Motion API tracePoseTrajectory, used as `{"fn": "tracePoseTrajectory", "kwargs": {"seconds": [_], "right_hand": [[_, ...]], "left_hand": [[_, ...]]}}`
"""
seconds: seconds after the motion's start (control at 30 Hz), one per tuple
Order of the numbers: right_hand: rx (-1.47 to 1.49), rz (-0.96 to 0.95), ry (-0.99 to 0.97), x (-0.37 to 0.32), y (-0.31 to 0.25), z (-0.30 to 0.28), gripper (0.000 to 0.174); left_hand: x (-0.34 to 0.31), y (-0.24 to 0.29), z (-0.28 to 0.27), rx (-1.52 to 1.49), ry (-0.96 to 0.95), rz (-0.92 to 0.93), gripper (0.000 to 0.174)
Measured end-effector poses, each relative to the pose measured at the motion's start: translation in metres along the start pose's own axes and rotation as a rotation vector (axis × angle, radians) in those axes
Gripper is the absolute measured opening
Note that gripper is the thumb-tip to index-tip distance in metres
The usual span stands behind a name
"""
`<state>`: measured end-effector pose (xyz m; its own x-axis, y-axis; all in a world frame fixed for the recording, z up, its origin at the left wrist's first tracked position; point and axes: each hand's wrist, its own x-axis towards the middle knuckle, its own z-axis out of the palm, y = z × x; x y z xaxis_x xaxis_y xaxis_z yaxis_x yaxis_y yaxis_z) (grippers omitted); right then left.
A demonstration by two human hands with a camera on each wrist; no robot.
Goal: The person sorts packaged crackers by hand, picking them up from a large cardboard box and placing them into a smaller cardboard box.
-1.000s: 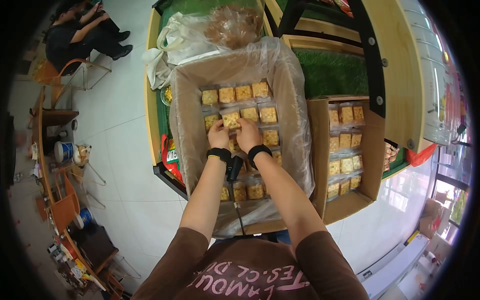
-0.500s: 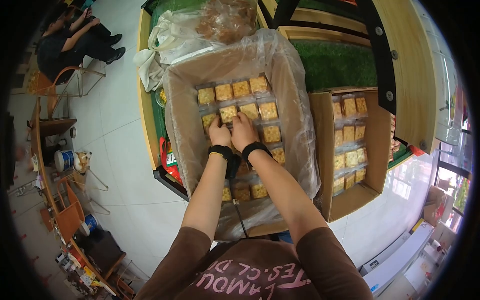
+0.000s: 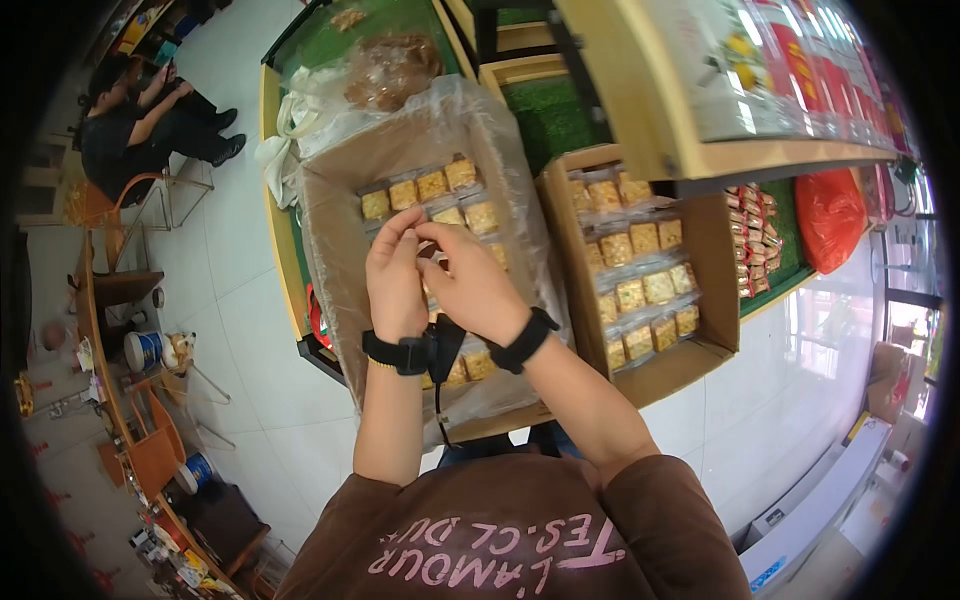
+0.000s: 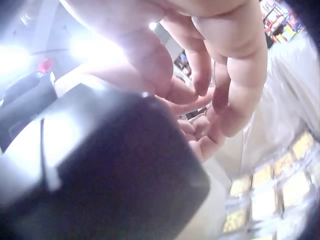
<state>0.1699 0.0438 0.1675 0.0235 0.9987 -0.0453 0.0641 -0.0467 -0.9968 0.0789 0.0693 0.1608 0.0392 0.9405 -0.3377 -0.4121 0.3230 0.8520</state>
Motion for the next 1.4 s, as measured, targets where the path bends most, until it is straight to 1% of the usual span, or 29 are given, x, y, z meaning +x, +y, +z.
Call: {"fn": "tracePoseTrajectory", "kwargs": {"seconds": [0.03, 0.1, 0.13, 0.17, 0.23, 0.3, 0.33, 0.37, 0.47, 0.53, 0.6, 0.63, 0.67, 0.7, 0.73, 0.77, 0.83, 0.87, 0.93, 1.03, 1.1, 1.13, 1.2, 1.23, 1.3, 1.33, 1.37, 1.4], "right_hand": [[0.074, -0.011, 0.019, -0.007, -0.003, -0.016, 0.027], [0.052, -0.033, 0.059, -0.022, -0.022, -0.058, 0.028], [0.106, 0.007, 0.061, -0.029, -0.023, -0.079, 0.029], [0.05, 0.025, 0.045, -0.035, -0.019, -0.101, 0.028], [0.259, 0.207, 0.084, -0.045, -0.03, -0.139, 0.027], [0.293, 0.23, 0.165, -0.047, 0.003, -0.18, 0.031], [0.256, 0.253, 0.257, -0.047, 0.029, -0.2, 0.033], [0.219, 0.274, 0.349, -0.045, 0.058, -0.219, 0.034], [0.057, 0.328, 0.53, -0.028, 0.134, -0.258, 0.038], [-0.032, 0.307, 0.535, -0.023, 0.152, -0.266, 0.042], [-0.094, 0.263, 0.541, -0.018, 0.181, -0.274, 0.045], [-0.145, 0.235, 0.566, -0.014, 0.198, -0.276, 0.045], [-0.196, 0.208, 0.592, -0.012, 0.215, -0.276, 0.044], [-0.247, 0.182, 0.618, -0.01, 0.224, -0.274, 0.044], [-0.323, 0.161, 0.666, -0.012, 0.21, -0.269, 0.04], [-0.327, 0.156, 0.635, -0.013, 0.204, -0.269, 0.039], [-0.336, 0.142, 0.571, -0.012, 0.2, -0.269, 0.037], [-0.316, 0.178, 0.569, -0.011, 0.197, -0.268, 0.036], [-0.281, 0.247, 0.562, -0.01, 0.195, -0.267, 0.034], [-0.232, 0.224, 0.55, -0.01, 0.199, -0.267, 0.032], [-0.138, 0.188, 0.486, -0.013, 0.191, -0.273, 0.031], [-0.09, 0.175, 0.451, -0.017, 0.178, -0.271, 0.03], [-0.27, 0.205, 0.51, -0.025, 0.145, -0.264, 0.028], [-0.36, 0.214, 0.537, -0.028, 0.124, -0.259, 0.027], [-0.342, 0.09, 0.584, -0.036, 0.08, -0.241, 0.024], [-0.493, -0.061, 0.585, -0.041, 0.063, -0.233, 0.021], [-0.466, -0.129, 0.558, -0.044, 0.055, -0.226, 0.018], [-0.387, -0.058, 0.53, -0.047, 0.04, -0.215, 0.017]], "left_hand": [[-0.011, 0.003, 0.018, 0.004, -0.037, -0.017, 0.02], [-0.029, -0.001, 0.058, -0.045, -0.132, -0.029, 0.019], [-0.034, -0.008, 0.074, -0.027, -0.154, -0.057, 0.02], [-0.036, -0.023, 0.092, -0.027, -0.133, -0.018, 0.022], [-0.043, -0.045, 0.127, -0.098, -0.156, -0.101, 0.026], [-0.045, -0.068, 0.165, -0.232, -0.11, -0.18, 0.028], [-0.038, -0.092, 0.179, -0.216, -0.068, -0.222, 0.031], [-0.03, -0.111, 0.193, -0.171, -0.036, -0.289, 0.03], [0.0, -0.159, 0.221, -0.014, -0.071, -0.199, 0.027], [0.03, -0.202, 0.222, 0.109, -0.112, -0.112, 0.025], [0.06, -0.253, 0.214, 0.273, -0.043, 0.118, 0.025], [0.062, -0.255, 0.217, 0.355, -0.008, 0.232, 0.025], [0.062, -0.255, 0.215, 0.474, 0.043, 0.101, 0.027], [0.059, -0.245, 0.218, 0.522, 0.064, 0.068, 0.028], [0.057, -0.237, 0.222, 0.57, 0.085, 0.035, 0.029], [0.055, -0.232, 0.225, 0.617, 0.106, 0.002, 0.03], [0.069, -0.253, 0.221, 0.708, 0.135, 0.071, 0.029], [0.077, -0.264, 0.218, 0.751, 0.149, 0.107, 0.029], [0.076, -0.259, 0.221, 0.901, 0.118, 0.103, 0.028], [0.073, -0.25, 0.224, 0.961, 0.072, 0.071, 0.026], [0.066, -0.24, 0.225, 0.977, 0.04, 0.076, 0.024], [0.063, -0.237, 0.223, 0.875, -0.016, 0.101, 0.023], [0.056, -0.225, 0.215, 0.669, -0.122, 0.155, 0.021], [0.048, -0.209, 0.213, 0.573, -0.178, 0.103, 0.02], [0.022, -0.162, 0.206, 0.38, -0.282, 0.0, 0.018], [0.012, -0.143, 0.198, 0.465, -0.3, 0.041, 0.016], [0.003, -0.122, 0.188, 0.556, -0.314, -0.066, 0.015], [-0.007, -0.109, 0.175, 0.465, -0.303, -0.072, 0.016]]}}
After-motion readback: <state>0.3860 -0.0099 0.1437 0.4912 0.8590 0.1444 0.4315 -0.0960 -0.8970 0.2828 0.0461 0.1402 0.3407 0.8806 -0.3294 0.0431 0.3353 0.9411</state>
